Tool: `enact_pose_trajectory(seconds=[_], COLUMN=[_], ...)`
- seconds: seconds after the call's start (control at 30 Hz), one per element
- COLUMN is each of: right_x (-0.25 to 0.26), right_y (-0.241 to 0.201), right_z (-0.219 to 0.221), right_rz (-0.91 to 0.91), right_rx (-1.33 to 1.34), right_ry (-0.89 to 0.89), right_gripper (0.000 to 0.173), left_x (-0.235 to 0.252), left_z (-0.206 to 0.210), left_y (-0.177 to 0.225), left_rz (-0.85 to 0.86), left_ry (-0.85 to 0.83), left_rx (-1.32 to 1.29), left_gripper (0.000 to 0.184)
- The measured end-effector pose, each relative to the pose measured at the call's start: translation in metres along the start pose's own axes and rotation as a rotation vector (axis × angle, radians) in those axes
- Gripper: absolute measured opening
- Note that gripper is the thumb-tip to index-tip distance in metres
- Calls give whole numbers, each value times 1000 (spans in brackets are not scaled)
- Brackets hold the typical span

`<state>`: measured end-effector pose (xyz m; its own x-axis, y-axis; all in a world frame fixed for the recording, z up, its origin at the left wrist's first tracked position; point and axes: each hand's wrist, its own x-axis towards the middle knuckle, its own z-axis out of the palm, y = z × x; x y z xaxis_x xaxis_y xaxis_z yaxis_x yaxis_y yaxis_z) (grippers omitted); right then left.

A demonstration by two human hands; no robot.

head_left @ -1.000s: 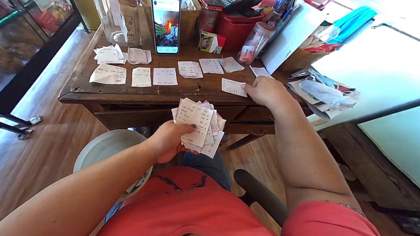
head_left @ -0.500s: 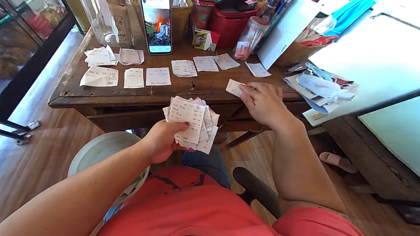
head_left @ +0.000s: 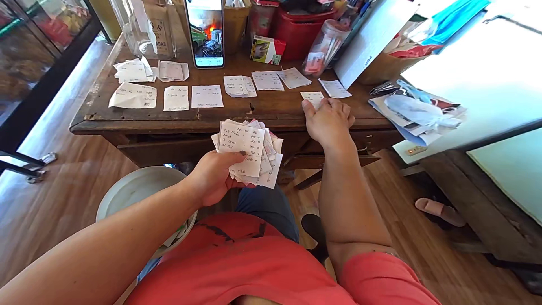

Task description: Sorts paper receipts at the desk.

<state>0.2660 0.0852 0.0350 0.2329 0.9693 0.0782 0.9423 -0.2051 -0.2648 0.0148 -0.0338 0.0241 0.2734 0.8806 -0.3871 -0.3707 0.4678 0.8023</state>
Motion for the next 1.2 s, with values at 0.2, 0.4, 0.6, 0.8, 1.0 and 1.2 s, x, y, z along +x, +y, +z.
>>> enact_pose_trajectory(seconds=[0.2, 0.4, 0.6, 0.8, 1.0, 1.2], right_x=[-23, -77, -76, -71, -67, -65], right_y=[2, -24, -47, -48, -41, -39], right_z=[4, 13, 20, 27, 30, 30], right_rz=[-200, -753, -535, -536, -524, -491], right_rx=[322, 771, 763, 869, 939, 1013], right_ry=[253, 225, 44, 57, 58, 27], right_gripper=[63, 25, 45, 27, 17, 18], left_x=[5, 11, 19, 18, 18, 11], left_z=[0, -2, -10, -10, -9, -8], left_y=[1, -3, 2, 0, 0, -4], left_rz=[48, 98, 90, 56, 57, 74], left_ry=[27, 51, -58, -41, -31, -24], left_rx=[-21, 12, -34, -18, -46, -7], left_gripper=[23, 19, 22, 21, 22, 22])
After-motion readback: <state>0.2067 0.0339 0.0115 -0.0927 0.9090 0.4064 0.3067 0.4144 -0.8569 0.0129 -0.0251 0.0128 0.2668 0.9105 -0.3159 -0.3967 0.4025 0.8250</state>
